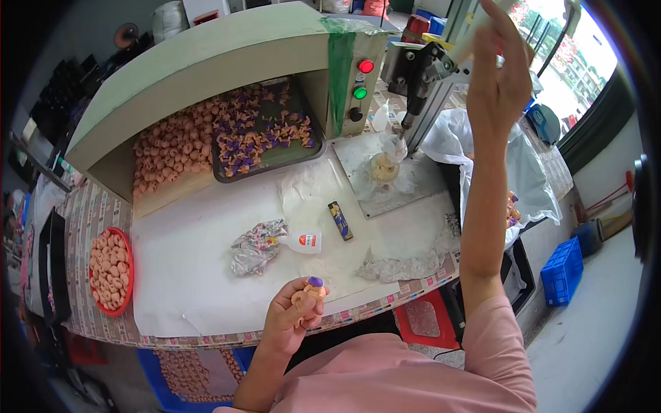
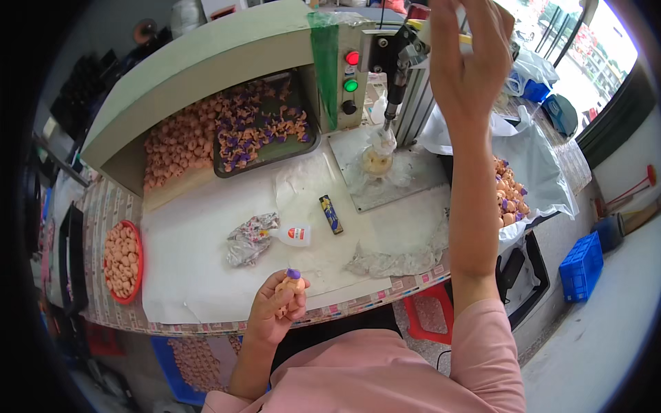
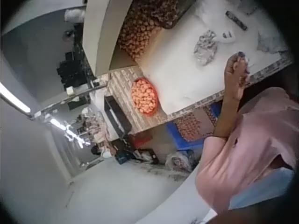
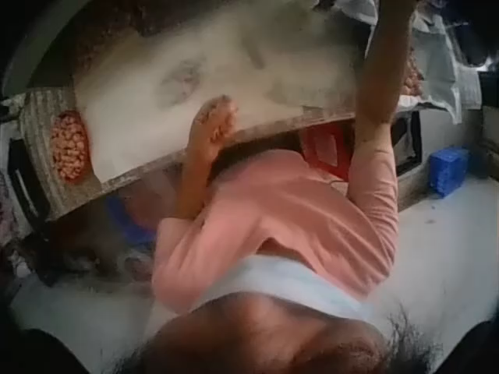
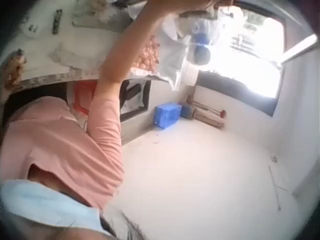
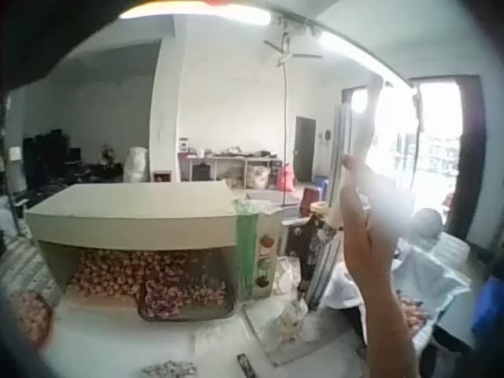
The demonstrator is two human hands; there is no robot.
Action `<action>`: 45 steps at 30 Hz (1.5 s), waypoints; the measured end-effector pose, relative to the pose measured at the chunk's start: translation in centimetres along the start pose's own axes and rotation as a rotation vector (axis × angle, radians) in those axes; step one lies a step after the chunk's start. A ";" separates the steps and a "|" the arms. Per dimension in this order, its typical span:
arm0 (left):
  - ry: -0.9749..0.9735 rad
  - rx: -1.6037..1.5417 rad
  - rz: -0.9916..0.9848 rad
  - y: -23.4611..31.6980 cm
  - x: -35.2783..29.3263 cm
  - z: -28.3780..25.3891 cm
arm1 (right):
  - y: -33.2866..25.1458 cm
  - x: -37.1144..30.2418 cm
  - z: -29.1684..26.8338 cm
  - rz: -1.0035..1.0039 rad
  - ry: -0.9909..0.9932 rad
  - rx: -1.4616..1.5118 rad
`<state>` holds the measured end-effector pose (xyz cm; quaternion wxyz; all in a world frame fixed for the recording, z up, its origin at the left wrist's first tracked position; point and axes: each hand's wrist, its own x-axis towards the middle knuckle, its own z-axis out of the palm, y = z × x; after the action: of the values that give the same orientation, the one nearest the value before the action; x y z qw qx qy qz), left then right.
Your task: Applying glue to plastic toy components and using a mechanical press to join them at a factory workbench.
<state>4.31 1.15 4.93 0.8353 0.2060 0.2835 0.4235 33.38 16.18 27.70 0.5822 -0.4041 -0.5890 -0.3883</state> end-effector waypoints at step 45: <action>-0.102 0.800 0.206 0.6 25.5 12.3 | 0.9 -11.2 -17.7 0.625 -0.481 -0.161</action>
<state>24.18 21.22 6.93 0.6557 0.5624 0.3618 0.3505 40.77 -0.15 16.84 0.4843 -0.6875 -0.5249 -0.1316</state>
